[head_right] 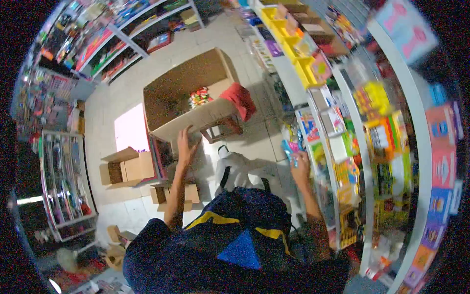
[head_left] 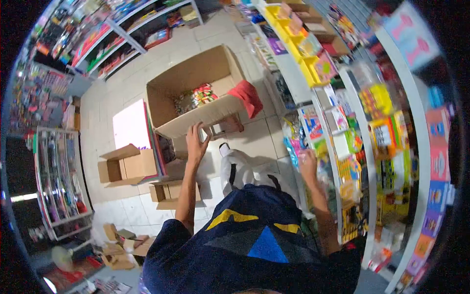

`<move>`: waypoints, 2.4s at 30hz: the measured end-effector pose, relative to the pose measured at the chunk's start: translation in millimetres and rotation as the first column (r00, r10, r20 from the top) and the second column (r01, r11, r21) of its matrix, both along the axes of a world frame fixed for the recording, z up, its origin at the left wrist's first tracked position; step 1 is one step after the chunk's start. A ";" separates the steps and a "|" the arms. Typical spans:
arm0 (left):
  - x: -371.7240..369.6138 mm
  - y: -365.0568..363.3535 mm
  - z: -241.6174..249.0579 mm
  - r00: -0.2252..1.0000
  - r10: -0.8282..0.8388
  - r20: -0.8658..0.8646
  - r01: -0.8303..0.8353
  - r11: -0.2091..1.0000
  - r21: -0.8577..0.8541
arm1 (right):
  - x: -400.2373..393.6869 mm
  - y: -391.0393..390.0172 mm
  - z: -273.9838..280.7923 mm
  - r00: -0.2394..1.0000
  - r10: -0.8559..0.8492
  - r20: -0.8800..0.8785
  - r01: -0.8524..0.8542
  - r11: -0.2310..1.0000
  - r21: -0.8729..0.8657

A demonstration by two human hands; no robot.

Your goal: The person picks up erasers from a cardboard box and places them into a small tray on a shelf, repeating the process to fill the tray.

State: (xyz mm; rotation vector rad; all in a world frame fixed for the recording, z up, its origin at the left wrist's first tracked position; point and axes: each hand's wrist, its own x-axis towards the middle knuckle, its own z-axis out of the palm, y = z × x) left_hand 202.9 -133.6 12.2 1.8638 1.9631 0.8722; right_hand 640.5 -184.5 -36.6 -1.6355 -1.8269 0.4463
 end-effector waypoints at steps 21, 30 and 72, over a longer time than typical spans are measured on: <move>-181.5 79.3 -64.5 0.913 -0.185 -0.364 0.089 0.960 -0.265 | -311.4 280.9 14.0 0.838 0.532 0.117 -0.472 0.817 -0.332; -190.2 85.3 -88.3 0.960 -0.127 -0.250 0.015 0.914 -0.406 | -312.3 329.6 -49.9 0.743 0.636 0.208 -0.407 0.677 -0.613; -186.5 138.1 -31.8 0.988 -0.117 -0.098 -0.020 0.534 -0.845 | -445.0 342.2 -266.1 0.798 0.341 0.496 -0.059 0.864 -0.499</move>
